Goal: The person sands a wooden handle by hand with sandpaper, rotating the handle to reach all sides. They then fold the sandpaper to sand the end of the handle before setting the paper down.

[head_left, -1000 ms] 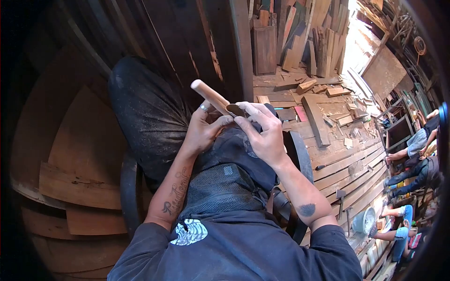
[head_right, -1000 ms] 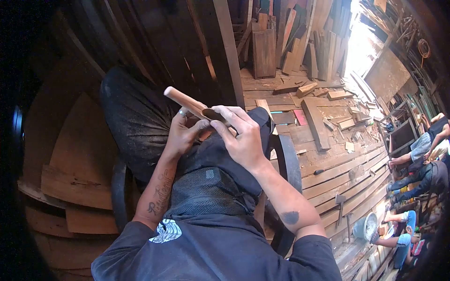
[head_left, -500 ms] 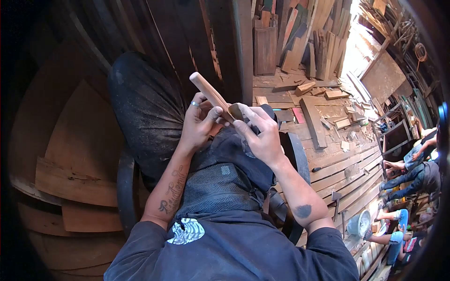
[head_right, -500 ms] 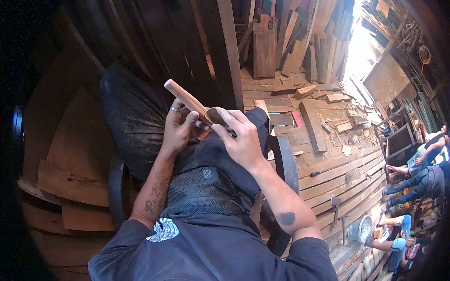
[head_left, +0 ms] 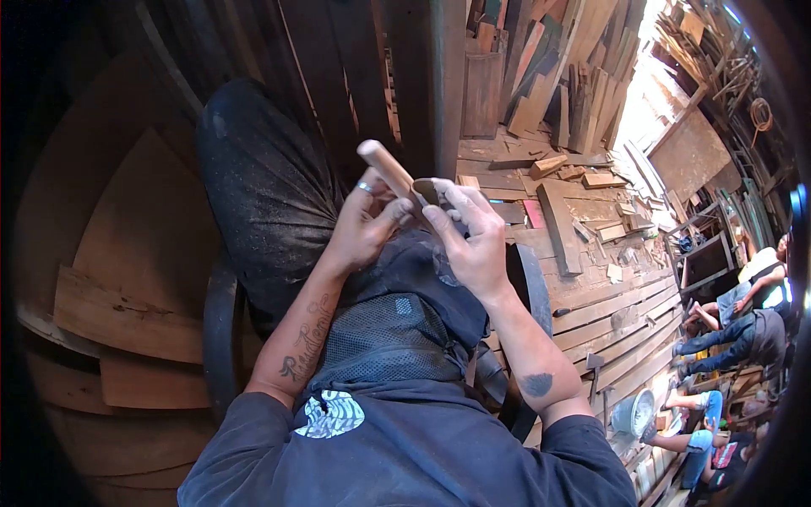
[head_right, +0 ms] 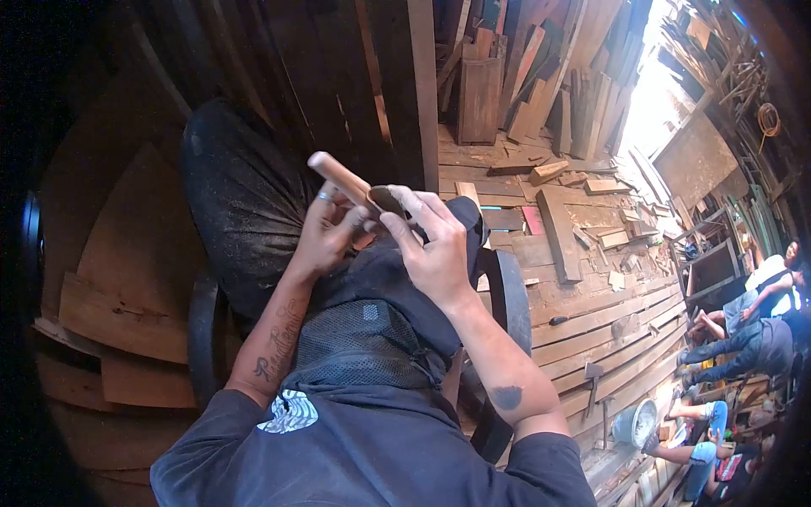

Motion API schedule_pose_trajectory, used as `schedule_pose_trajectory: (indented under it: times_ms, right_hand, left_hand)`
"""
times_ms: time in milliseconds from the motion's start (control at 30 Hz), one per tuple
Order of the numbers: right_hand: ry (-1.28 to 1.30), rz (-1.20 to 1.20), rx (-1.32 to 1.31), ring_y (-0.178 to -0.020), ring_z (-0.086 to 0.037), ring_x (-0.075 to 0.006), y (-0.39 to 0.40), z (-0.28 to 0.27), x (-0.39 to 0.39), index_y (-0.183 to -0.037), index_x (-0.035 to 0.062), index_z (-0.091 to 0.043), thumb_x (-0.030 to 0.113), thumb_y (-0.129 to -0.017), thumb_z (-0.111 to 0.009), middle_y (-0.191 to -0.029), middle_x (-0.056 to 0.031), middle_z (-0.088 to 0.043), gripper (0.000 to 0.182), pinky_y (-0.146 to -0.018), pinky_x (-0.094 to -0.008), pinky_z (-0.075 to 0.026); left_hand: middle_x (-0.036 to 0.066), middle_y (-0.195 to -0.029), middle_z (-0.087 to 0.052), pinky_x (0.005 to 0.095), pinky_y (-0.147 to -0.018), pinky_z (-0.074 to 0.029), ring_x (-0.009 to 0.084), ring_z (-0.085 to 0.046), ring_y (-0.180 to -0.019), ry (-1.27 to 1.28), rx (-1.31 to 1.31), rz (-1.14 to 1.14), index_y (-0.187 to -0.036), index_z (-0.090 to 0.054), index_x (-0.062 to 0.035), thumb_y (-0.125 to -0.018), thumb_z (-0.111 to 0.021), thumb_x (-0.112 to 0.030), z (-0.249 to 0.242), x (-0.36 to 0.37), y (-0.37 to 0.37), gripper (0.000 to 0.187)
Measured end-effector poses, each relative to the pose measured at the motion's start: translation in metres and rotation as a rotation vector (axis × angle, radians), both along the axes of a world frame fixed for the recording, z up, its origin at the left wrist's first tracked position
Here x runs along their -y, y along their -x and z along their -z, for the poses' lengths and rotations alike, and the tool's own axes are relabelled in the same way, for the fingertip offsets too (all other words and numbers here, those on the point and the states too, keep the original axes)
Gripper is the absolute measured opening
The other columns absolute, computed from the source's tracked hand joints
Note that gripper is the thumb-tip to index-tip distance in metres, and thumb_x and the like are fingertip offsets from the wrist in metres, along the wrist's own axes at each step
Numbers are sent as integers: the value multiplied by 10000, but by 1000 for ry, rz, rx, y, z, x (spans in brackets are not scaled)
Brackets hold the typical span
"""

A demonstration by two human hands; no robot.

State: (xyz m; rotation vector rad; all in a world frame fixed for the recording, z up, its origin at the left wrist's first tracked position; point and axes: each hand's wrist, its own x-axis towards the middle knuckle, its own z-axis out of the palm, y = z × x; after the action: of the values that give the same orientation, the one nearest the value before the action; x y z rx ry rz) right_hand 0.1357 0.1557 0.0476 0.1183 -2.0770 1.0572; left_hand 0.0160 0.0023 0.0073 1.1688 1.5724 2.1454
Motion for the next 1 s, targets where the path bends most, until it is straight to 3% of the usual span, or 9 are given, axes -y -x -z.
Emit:
schedule_pose_trajectory:
  times_ms: [200, 267, 367, 467, 567, 667, 767, 867, 1000]
  right_hand:
    - [6, -4, 24, -931, -760, -214, -2, -3, 2, -1327, 31, -753, 96, -974, -797, -1157, -134, -768, 362, -801, -325, -607]
    - [-12, -2, 16, -936, -762, -211, -3, -5, 4, -1335, 26, -748, 95, -975, -798, -1159, -134, -765, 370, -799, -324, -610]
    - [11, 5, 62, -954, -767, -207, -2, 11, -1, -1347, 21, -742, 89, -977, -797, -1159, -133, -762, 380, -800, -329, -620]
    - [82, -23, 59, -979, -771, -210, -2, 12, -2, -1357, 19, -736, 90, -982, -793, -1156, -131, -759, 386, -807, -335, -631]
    - [176, -64, 22, -934, -777, -204, -4, 0, 8, -1369, 13, -727, 81, -992, -783, -1142, -126, -752, 387, -790, -319, -639]
    - [48, -27, 71, -899, -779, -191, 0, 23, -7, -1368, 9, -725, 65, -993, -778, -1141, -129, -748, 383, -769, -312, -638]
    - [86, -36, -10, -925, -779, -197, -2, 4, 3, -1353, -1, -726, 75, -996, -778, -1144, -140, -750, 369, -790, -324, -639]
    - [94, -66, 6, -954, -777, -203, -3, -2, 5, -1339, -12, -724, 76, -997, -777, -1134, -144, -751, 357, -805, -330, -638]
    - [82, -34, 68, -961, -777, -198, -1, 13, 0, -1342, -7, -721, 81, -998, -777, -1120, -146, -751, 359, -808, -336, -635]
  left_hand:
    - [125, -1261, -694, 340, -950, -622, 194, -701, -1141, -12, 156, 101, -1449, -520, -20, -1086, -659, -76, -3, -3, -6, 393]
    - [125, -1287, -683, 345, -937, -627, 189, -699, -1129, -4, -39, 50, -1444, -515, -17, -1092, -662, -101, 3, -2, 2, 391]
    - [118, -1264, -686, 339, -913, -626, 181, -698, -1109, -48, 63, -9, -1424, -520, -19, -1097, -655, -100, -1, 0, 3, 364]
    - [108, -1222, -692, 331, -902, -626, 180, -700, -1101, -22, 162, 82, -1396, -531, -27, -1099, -645, -92, -5, -4, -2, 324]
    - [95, -1223, -678, 321, -873, -637, 172, -699, -1087, -42, 73, 91, -1397, -521, -35, -1109, -622, -86, 3, -3, -2, 310]
    - [96, -1232, -671, 323, -862, -644, 165, -702, -1077, -79, 124, 86, -1409, -501, -30, -1110, -620, -88, -3, -2, 1, 328]
    - [101, -1228, -671, 333, -864, -642, 167, -707, -1072, -17, 154, 220, -1410, -498, -25, -1108, -622, -89, 3, -6, 1, 332]
    - [102, -1213, -676, 325, -866, -619, 168, -696, -1086, -39, 45, 149, -1406, -508, -24, -1102, -628, -79, 7, -4, 2, 331]
    - [102, -1230, -680, 312, -932, -584, 152, -677, -1108, -69, 97, 80, -1386, -516, -15, -1106, -627, -88, 1, -5, 3, 310]
